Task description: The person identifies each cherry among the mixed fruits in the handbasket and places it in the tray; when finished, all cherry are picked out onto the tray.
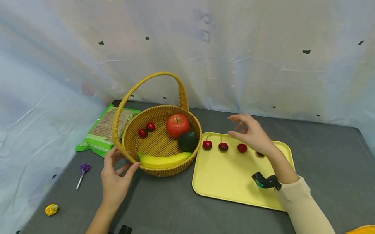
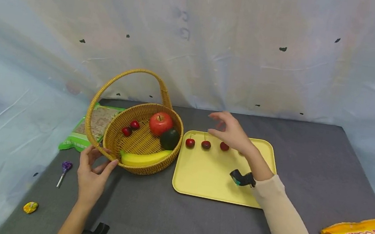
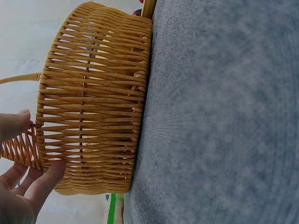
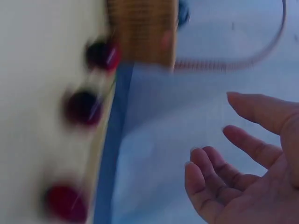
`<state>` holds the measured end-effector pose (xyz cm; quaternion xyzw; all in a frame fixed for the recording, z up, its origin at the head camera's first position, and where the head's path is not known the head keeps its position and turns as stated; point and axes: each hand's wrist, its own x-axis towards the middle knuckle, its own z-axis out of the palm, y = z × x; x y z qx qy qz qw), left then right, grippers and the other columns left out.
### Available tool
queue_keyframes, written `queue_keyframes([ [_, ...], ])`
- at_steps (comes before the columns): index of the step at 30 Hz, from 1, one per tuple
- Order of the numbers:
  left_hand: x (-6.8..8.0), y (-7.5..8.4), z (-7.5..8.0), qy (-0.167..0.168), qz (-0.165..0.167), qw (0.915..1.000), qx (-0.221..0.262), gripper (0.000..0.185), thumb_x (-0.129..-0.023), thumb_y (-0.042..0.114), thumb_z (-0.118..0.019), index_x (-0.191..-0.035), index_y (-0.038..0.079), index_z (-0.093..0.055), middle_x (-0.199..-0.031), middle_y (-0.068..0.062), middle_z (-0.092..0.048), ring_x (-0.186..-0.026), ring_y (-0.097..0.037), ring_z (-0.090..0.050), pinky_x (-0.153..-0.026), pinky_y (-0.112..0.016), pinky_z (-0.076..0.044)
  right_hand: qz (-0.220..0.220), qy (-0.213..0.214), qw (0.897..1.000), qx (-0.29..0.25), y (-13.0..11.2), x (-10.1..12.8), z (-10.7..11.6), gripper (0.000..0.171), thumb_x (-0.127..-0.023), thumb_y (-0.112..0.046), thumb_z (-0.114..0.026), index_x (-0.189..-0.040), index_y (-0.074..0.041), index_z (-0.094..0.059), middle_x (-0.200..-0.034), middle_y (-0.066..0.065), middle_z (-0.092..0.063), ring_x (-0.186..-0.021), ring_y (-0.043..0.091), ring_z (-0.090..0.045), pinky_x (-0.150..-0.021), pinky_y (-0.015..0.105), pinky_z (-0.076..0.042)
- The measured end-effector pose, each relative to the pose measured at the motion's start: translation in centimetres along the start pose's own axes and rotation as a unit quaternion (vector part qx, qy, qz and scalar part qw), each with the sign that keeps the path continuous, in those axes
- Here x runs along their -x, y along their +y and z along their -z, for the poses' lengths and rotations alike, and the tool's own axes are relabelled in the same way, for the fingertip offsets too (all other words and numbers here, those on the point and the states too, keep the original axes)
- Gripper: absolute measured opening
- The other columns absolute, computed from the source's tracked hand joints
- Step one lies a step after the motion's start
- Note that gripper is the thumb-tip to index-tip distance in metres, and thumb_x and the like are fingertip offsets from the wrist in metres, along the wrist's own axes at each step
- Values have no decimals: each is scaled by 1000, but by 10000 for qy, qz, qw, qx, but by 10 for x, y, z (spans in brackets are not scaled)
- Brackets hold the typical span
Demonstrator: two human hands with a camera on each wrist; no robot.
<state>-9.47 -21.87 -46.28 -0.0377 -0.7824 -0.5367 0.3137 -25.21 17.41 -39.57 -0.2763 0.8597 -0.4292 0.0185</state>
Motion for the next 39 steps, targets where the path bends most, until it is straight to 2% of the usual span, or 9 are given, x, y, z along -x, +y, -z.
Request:
queue_keyframes([
  [5, 0, 0, -1, 18, -18, 10000, 18, 70, -83, -11, -75, -144, 0, -41, -124, -28, -51, -117, -28, -55, -85, -21, -57, 712, -745, 9933, -517, -48, -51, -37, 48, -96, -15, -69, -140, -3, -53, -135, 17, -52, -118, 37, -53, -97, 53, -50],
  [7, 0, 1, 0, 21, -23, 10000, 62, 70, -83, -12, -75, -144, -2, -41, -124, -28, -51, -117, -27, -55, -85, -22, -58, 926, -1070, 9874, -714, -65, -72, -54, 48, -96, -13, -68, -140, 0, -53, -136, 18, -52, -120, 38, -53, -100, 52, -49],
  [12, 0, 2, 1, 75, -119, 9999, 57, 73, -80, -17, -74, -143, -5, -40, -124, -27, -52, -116, -26, -55, -84, -22, -58, 1093, -1942, 9688, -1084, -97, -121, -99, 50, -96, -8, -67, -141, 3, -50, -138, 18, -54, -122, 32, -55, -104, 43, -48],
  [17, 1, 3, 0, 9, -152, 9999, 0, 73, -80, -15, -75, -144, -2, -40, -126, -27, -51, -118, -28, -55, -84, -19, -57, 1011, -2768, 9477, -1227, -111, -150, -137, 53, -95, 2, -63, -145, 4, -45, -146, 22, -46, -130, 32, -49, -103, 33, -49],
  [21, 0, 3, 0, -40, -149, 9999, -1, 72, -83, -13, -74, -145, 0, -40, -127, -28, -50, -118, -35, -54, -84, -17, -56, 692, -3043, 9417, -1256, -110, -163, -156, 55, -94, 7, -61, -147, 2, -44, -149, 20, -44, -135, 33, -45, -103, 30, -49],
  [27, 1, 2, 0, -33, -153, 9999, -30, 71, -83, -13, -73, -145, 1, -40, -126, -29, -50, -118, -31, -55, -84, -16, -56, -5, -3187, 9353, -1535, -100, -168, -175, 55, -95, 6, -62, -147, -2, -46, -150, 14, -46, -139, 30, -42, -106, 29, -46],
  [35, 2, 2, -2, -44, -197, 9998, -57, 72, -83, -13, -74, -145, 1, -41, -126, -28, -50, -118, -33, -55, -84, -17, -57, 151, -3281, 9333, -1449, -94, -166, -188, 51, -93, 10, -58, -143, 4, -49, -146, 20, -50, -138, 33, -42, -108, 32, -45],
  [39, 2, 1, -2, -56, -216, 9997, -98, 72, -83, -13, -74, -145, 2, -41, -126, -29, -50, -117, -35, -55, -85, -18, -57, 128, -3429, 9303, -1296, -94, -164, -187, 48, -93, 9, -59, -140, 6, -51, -139, 21, -55, -129, 34, -51, -100, 32, -51],
])
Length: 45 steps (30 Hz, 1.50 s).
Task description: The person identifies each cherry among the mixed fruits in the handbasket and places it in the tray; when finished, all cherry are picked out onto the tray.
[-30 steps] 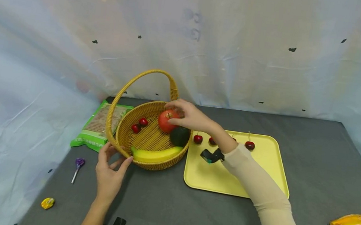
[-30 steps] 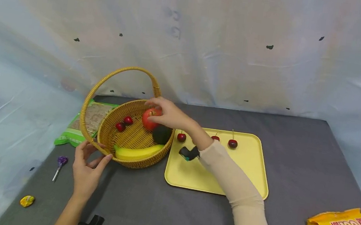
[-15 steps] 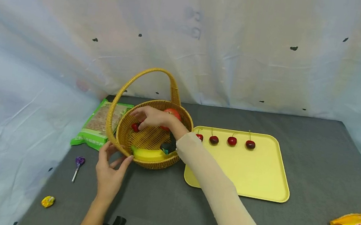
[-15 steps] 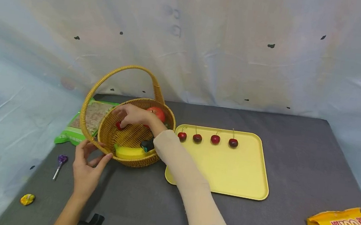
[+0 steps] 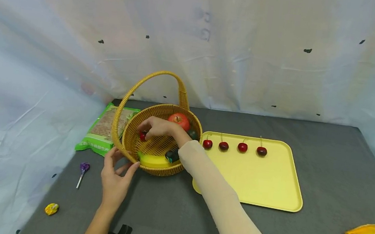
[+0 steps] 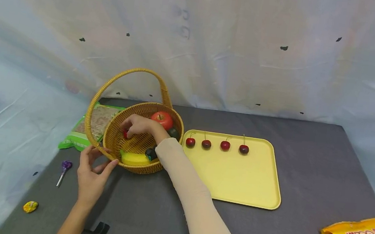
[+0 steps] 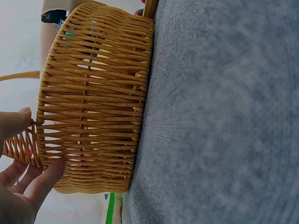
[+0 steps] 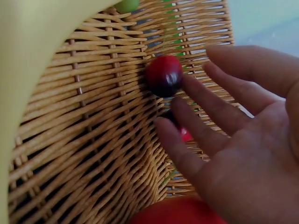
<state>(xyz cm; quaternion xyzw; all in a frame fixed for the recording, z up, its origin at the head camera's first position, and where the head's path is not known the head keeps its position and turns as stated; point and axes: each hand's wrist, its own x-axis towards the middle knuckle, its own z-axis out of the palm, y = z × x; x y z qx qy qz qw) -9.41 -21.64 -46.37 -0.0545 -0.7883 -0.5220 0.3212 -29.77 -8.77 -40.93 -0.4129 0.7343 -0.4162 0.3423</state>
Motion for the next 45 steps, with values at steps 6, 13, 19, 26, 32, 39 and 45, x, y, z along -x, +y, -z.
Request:
queue_keyframes([
  [6, 0, -1, 1, -9, 41, 10000, 19, 71, -84, -12, -73, -145, 2, -41, -127, -29, -50, -118, -36, -55, -86, -19, -56, -84, -380, 9992, 7, 3, 0, -2, 44, -94, 8, -61, -137, 6, -55, -137, 20, -57, -125, 34, -55, -95, 30, -54],
  [13, -1, 2, 1, -15, 135, 9999, 89, 70, -84, -10, -74, -144, -3, -40, -128, -31, -49, -118, -39, -53, -86, -18, -56, -239, -660, 9971, 283, 4, 0, -3, 39, -93, 3, -66, -132, 0, -62, -128, 14, -63, -115, 22, -59, -92, 29, -55],
  [19, 0, 3, 0, -26, 155, 9999, 22, 70, -84, -10, -74, -144, -2, -40, -127, -29, -50, -117, -37, -54, -85, -20, -57, -582, -1030, 9928, 205, 6, 0, -3, 40, -92, 3, -68, -130, -3, -63, -121, 9, -64, -107, 20, -61, -91, 36, -57],
  [26, 1, 1, 1, -38, 52, 10000, -60, 69, -83, -11, -74, -143, -5, -40, -126, -28, -51, -117, -33, -55, -85, -24, -59, -635, -1328, 9889, 208, 7, 0, -6, 30, -93, 2, -67, -122, -2, -66, -111, 10, -66, -95, 21, -64, -90, 43, -58],
  [32, 1, 2, 1, -48, 56, 10000, -56, 69, -83, -11, -75, -143, -5, -40, -126, -28, -52, -116, -39, -55, -85, -24, -59, -641, -1391, 9868, 524, 6, 0, -6, 31, -93, -3, -68, -124, -7, -67, -109, 7, -65, -95, 18, -61, -85, 39, -58],
  [39, 1, 1, 0, -44, 60, 10000, -62, 71, -83, -10, -75, -145, 2, -41, -127, -28, -51, -116, -41, -54, -85, -22, -58, -628, -1304, 9875, 621, 6, -1, -8, 26, -94, -3, -67, -120, -4, -68, -102, 5, -66, -90, 18, -62, -80, 36, -59],
  [45, 1, 0, 1, -38, 49, 10000, -31, 70, -84, -10, -75, -144, -1, -40, -126, -30, -50, -116, -42, -54, -85, -18, -57, -685, -1299, 9862, 764, 4, 0, -11, 22, -96, -5, -65, -117, -7, -69, -102, 2, -66, -86, 15, -60, -74, 31, -57],
])
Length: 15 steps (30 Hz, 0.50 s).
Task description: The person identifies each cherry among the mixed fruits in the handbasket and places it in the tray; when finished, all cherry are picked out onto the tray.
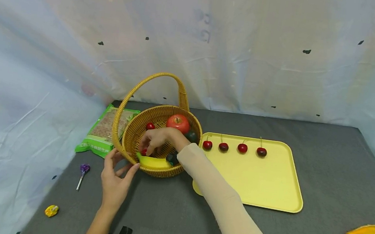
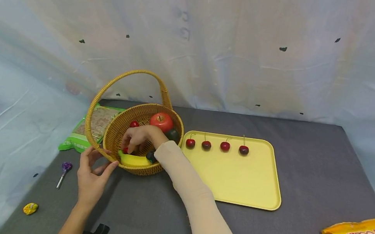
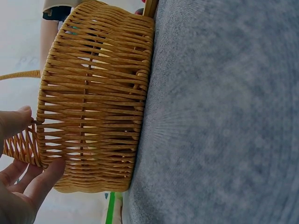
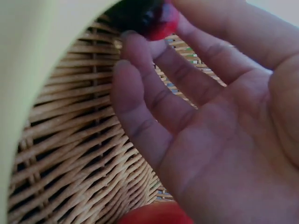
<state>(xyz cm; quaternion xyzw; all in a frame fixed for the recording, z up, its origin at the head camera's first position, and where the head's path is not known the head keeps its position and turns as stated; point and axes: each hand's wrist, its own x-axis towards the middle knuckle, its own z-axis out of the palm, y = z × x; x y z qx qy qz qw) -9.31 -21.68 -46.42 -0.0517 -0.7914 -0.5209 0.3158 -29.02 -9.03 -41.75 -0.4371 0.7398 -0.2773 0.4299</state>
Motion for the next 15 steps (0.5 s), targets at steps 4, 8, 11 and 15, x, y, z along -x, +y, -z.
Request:
queue_keyframes([
  [4, 0, 1, 0, 7, 41, 10000, -8, 70, -83, -11, -75, -144, -3, -40, -127, -29, -51, -117, -40, -54, -85, -16, -56, -63, -74, 9999, -29, 0, 0, -1, 17, -95, -3, -64, -111, -5, -70, -98, 3, -67, -77, 17, -56, -68, 28, -53],
  [8, 0, 3, 0, 27, -1, 10000, 48, 71, -82, -12, -75, -144, -4, -40, -126, -29, -51, -116, -37, -54, -85, -16, -55, -41, -17, 9999, -99, 0, 1, -1, 14, -94, -2, -65, -106, -3, -72, -94, 4, -69, -77, 19, -59, -70, 31, -55],
  [11, -1, 3, 0, 44, -56, 9999, 96, 72, -81, -13, -75, -143, -5, -40, -126, -30, -51, -116, -37, -54, -85, -17, -55, -4, 26, 9999, -164, 0, 2, -1, 15, -93, 0, -66, -107, -2, -72, -96, 5, -70, -82, 18, -63, -76, 35, -58],
  [15, -1, 3, 0, 39, -36, 10000, 14, 72, -81, -13, -75, -144, -3, -40, -126, -29, -51, -116, -38, -54, -85, -17, -56, -17, -47, 9991, -427, 2, 2, 0, 20, -92, 4, -66, -110, -2, -71, -101, 8, -70, -88, 20, -66, -82, 38, -60],
])
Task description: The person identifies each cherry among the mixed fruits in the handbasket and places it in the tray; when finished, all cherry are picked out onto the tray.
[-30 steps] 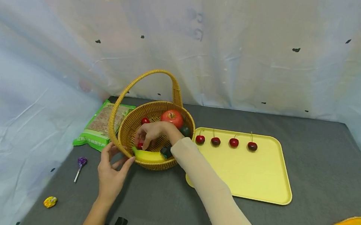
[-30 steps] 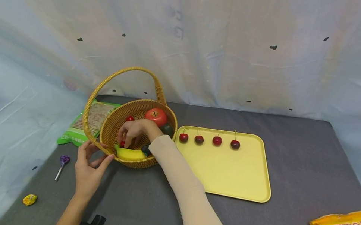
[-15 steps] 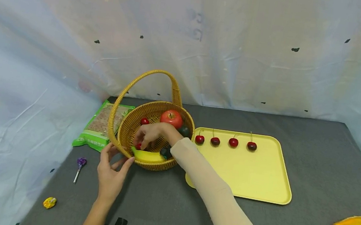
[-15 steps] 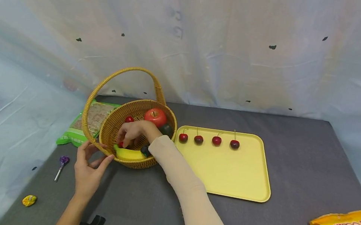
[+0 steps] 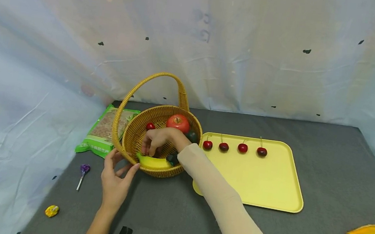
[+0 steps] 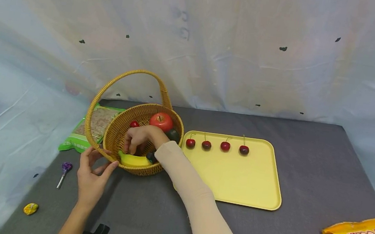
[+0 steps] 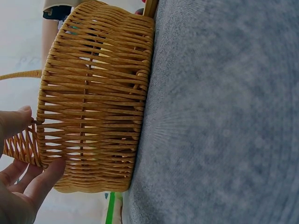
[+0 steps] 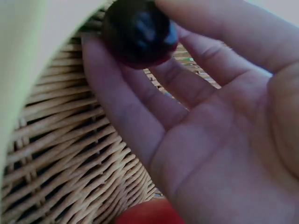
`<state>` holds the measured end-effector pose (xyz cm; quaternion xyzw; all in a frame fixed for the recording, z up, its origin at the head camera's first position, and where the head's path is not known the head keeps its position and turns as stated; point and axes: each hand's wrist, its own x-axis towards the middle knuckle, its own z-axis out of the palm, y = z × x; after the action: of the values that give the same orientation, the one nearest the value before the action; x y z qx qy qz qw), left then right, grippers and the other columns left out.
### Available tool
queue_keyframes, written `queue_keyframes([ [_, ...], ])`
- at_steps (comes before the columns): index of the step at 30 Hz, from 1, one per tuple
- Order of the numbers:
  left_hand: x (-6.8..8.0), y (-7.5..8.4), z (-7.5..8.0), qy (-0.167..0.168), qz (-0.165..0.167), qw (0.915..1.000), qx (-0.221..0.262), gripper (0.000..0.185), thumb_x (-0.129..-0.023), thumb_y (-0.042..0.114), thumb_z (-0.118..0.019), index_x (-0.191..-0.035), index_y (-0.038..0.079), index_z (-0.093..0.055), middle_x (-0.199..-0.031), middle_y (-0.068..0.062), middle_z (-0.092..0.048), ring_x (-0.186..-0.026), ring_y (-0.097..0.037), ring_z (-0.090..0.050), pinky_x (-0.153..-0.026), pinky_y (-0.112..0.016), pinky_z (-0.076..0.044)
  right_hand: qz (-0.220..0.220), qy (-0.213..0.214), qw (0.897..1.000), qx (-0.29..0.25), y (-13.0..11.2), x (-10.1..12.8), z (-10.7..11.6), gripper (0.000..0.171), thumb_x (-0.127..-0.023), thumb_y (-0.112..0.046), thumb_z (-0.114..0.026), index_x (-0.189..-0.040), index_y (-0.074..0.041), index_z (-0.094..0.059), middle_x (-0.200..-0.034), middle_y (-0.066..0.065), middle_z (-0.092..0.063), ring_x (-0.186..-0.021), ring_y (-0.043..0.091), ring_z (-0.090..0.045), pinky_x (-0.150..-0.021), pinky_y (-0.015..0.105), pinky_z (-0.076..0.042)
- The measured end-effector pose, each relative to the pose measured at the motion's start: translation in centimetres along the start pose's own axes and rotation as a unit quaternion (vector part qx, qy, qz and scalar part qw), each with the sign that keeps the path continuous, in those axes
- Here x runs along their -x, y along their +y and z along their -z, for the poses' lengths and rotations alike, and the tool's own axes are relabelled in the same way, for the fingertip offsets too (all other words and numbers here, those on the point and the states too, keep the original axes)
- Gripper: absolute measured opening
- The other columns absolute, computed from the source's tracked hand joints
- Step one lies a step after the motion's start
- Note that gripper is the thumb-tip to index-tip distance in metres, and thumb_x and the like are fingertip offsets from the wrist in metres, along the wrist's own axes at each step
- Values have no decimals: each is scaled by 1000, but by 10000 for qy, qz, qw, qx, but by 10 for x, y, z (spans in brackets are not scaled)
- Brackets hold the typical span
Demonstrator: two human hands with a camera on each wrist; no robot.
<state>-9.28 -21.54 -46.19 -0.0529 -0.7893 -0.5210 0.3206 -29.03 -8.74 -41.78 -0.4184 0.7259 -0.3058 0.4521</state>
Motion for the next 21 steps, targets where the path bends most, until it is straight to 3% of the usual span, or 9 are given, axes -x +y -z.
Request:
queue_keyframes([
  [7, 0, 0, 1, -24, 35, 10000, -41, 70, -83, -11, -75, -144, -2, -41, -126, -29, -51, -116, -40, -54, -85, -24, -58, 477, 191, 9984, -238, -1, 7, 6, 22, -92, -2, -71, -113, 1, -71, -103, 8, -71, -93, 22, -67, -83, 32, -60],
  [12, 0, -1, 1, -12, 56, 10000, -17, 71, -84, -10, -75, -145, 1, -41, -126, -29, -51, -117, -36, -55, -85, -26, -59, 1069, 458, 9924, -395, -9, 26, 15, 31, -92, -3, -72, -120, 7, -67, -110, 16, -71, -95, 25, -68, -86, 40, -60],
  [16, 1, -2, 0, -6, 28, 10000, 43, 72, -83, -12, -74, -145, 0, -40, -127, -29, -50, -118, -33, -55, -85, -25, -59, 1585, 1056, 9815, -191, -5, 58, 22, 30, -91, -7, -74, -119, 3, -69, -109, 12, -71, -92, 21, -66, -84, 38, -59],
  [21, 1, 1, -2, -51, -45, 9999, 110, 72, -82, -13, -74, -144, -3, -40, -126, -29, -51, -118, -31, -55, -85, -25, -59, 1814, 2138, 9593, -325, 20, 123, 20, 34, -91, -8, -73, -123, 1, -67, -111, 9, -69, -91, 23, -66, -80, 34, -59],
])
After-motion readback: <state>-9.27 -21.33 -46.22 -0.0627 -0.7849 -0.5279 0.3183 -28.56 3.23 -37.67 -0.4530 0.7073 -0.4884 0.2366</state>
